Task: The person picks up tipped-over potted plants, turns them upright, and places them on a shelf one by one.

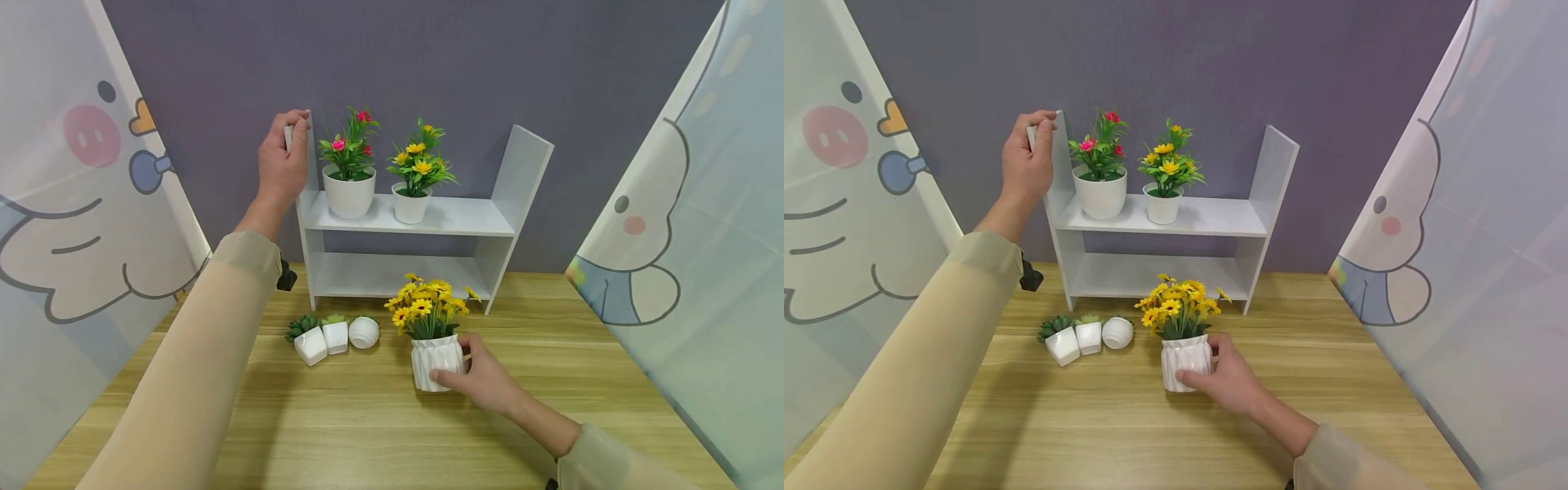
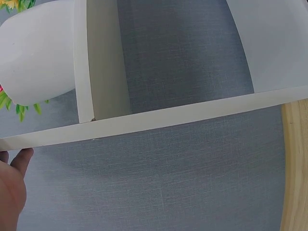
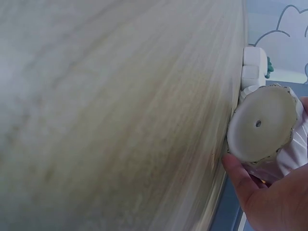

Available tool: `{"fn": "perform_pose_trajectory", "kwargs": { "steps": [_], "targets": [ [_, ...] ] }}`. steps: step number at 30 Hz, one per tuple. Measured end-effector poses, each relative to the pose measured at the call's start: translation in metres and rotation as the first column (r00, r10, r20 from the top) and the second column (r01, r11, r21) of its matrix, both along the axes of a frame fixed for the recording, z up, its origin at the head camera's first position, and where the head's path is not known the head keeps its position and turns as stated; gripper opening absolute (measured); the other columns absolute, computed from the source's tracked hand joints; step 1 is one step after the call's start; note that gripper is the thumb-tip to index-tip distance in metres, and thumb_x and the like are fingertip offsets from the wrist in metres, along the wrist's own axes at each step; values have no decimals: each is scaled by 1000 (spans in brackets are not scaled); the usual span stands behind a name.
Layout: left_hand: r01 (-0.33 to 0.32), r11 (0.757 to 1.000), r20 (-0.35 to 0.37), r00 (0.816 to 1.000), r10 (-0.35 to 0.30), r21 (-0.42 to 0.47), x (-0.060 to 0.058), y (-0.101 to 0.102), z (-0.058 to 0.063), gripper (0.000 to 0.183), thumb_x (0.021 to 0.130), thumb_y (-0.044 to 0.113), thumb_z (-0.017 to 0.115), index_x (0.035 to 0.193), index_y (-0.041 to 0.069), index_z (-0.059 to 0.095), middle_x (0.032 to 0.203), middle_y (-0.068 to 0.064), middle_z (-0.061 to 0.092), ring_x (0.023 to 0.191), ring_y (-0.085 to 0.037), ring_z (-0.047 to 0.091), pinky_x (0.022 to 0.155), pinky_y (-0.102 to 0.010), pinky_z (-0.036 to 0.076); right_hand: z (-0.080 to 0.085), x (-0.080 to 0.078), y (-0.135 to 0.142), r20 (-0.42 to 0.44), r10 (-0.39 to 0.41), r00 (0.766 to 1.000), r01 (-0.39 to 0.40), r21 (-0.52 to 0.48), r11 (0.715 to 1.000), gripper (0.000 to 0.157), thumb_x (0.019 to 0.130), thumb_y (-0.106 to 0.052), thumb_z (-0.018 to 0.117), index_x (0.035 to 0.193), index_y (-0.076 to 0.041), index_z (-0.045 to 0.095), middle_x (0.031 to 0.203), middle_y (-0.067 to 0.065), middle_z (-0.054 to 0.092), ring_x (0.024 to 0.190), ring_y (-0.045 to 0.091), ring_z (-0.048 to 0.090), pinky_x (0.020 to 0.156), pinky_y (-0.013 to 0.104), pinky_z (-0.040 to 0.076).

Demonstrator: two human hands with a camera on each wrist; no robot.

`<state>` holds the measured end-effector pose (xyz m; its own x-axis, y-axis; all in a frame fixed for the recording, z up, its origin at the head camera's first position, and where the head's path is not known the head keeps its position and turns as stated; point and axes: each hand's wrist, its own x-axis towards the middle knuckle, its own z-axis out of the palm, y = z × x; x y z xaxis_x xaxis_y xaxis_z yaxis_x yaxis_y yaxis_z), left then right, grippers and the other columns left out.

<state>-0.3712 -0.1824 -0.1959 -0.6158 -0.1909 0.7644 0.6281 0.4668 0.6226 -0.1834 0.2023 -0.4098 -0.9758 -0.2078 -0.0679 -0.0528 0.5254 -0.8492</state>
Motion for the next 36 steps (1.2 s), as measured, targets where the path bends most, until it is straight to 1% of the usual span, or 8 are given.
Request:
{"fn": "perform_pose_trajectory", "kwargs": {
  "steps": [5,10,18,25,32,36],
  "targets": [
    [3,1000,2,1000,-3,5,2,1,1,40,119,36,48,139,5,63,147,-8,68,136,-20,62,103,-25,44,-1,1,0,-10,-1,1000,1,-11,1000,84,86,-29,94,145,6,44,121,20,66,95,24,68,72,33,62],
    [3,1000,-2,1000,-3,11,1,0,0,39,118,36,48,137,5,64,150,-5,67,135,-20,62,103,-23,43,-3,0,-1,-22,-11,1000,11,-23,1000,85,86,-28,94,146,5,44,127,20,65,98,24,69,75,32,63],
    [0,1000,2,1000,0,11,-2,-1,-2,38,118,37,49,133,5,63,155,1,65,138,-14,61,106,-23,44,-6,-1,-2,-33,-36,999,35,-31,999,86,86,-26,96,146,5,43,133,24,64,105,26,72,81,37,65],
    [5,1000,4,1000,-5,4,-2,-1,-1,40,119,38,48,138,6,63,149,-5,67,134,-18,61,105,-24,44,-8,-5,-1,-51,-52,997,52,-8,999,88,85,-27,97,146,5,42,134,26,65,114,31,73,85,40,65],
    [0,1000,14,1000,0,-1,0,-1,-2,40,119,38,47,137,6,62,155,0,64,138,-16,60,107,-25,44,-8,-11,-1,-54,-65,996,66,11,998,93,84,-29,98,147,6,40,139,28,62,120,34,72,90,42,65],
    [0,1000,14,1000,0,-4,-1,-1,-1,40,119,38,47,137,6,62,154,-1,65,139,-15,60,107,-25,44,-8,-14,-1,-58,-75,996,76,17,997,94,83,-30,99,147,6,39,139,29,61,119,35,71,90,43,65]
  ]
}}
